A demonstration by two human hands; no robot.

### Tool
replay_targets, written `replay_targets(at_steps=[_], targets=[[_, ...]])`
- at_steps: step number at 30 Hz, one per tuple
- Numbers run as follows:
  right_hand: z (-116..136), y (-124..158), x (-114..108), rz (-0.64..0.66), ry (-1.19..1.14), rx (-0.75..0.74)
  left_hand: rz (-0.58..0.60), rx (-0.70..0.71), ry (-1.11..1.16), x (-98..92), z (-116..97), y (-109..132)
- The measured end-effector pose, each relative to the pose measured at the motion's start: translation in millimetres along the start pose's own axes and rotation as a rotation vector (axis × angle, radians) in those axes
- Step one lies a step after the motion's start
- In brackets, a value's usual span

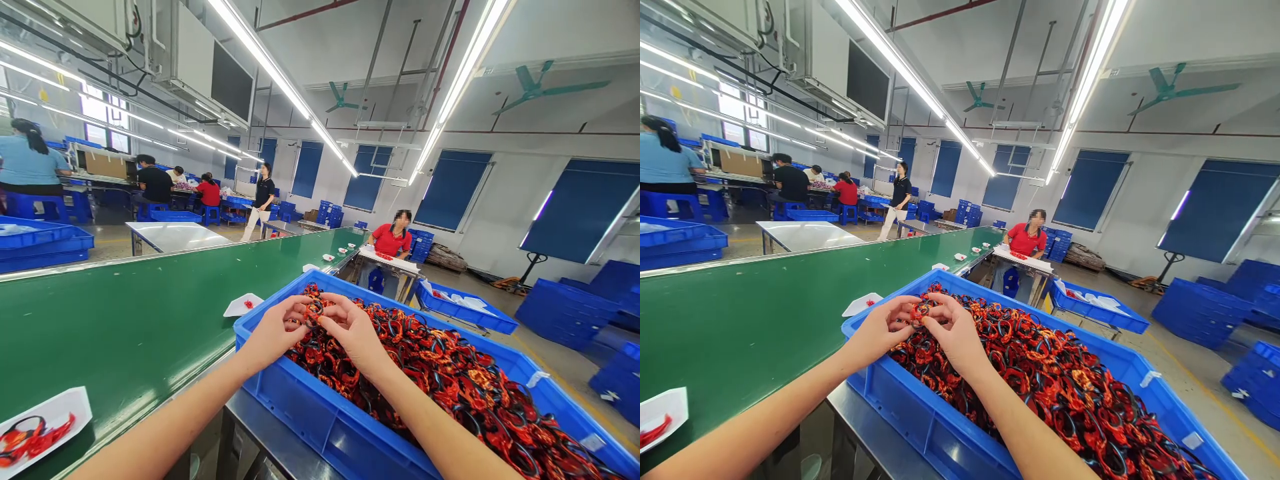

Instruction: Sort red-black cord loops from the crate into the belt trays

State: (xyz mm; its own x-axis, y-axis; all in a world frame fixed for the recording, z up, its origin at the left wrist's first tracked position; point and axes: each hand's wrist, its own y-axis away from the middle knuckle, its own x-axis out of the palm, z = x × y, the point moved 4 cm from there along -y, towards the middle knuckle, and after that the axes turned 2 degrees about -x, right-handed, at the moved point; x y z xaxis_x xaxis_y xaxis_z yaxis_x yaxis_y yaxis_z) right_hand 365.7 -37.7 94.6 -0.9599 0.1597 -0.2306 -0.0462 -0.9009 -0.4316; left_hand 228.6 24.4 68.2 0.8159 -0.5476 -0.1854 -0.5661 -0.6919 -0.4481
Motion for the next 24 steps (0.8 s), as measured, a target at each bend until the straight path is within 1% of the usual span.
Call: replay_targets(at_steps=[4, 8, 11, 16, 20, 24], targets=[[3.7, 2.4, 1.3, -0.014, 0.142, -0.084, 0.055, -0.011, 0.052, 0.9, -2.5, 1.8], [7.5, 4.7, 5.4, 0.033, 0.248, -0.181, 0.082, -0.029, 0.095, 0.3, -4.1, 4.1], [8.2, 5.8, 6.7, 0.049, 0.294, -0.207, 0.068, -0.02, 0.126, -1.4, -3.8, 4.1], [7.8, 7.0, 7.5, 0.051, 0.37, -0.233, 0.012, -0.015, 0.118, -5.2, -0.9, 2.4], [7.4, 7.4, 7.7, 0.045, 0.399, -0.255, 0.027, -0.017, 0.142, -5.3, 1.7, 2.0], [9.6, 6.1, 5.7, -0.001, 0.399, -0.303, 0.016, -0.023, 0.163, -5.5, 3.3, 2.4]])
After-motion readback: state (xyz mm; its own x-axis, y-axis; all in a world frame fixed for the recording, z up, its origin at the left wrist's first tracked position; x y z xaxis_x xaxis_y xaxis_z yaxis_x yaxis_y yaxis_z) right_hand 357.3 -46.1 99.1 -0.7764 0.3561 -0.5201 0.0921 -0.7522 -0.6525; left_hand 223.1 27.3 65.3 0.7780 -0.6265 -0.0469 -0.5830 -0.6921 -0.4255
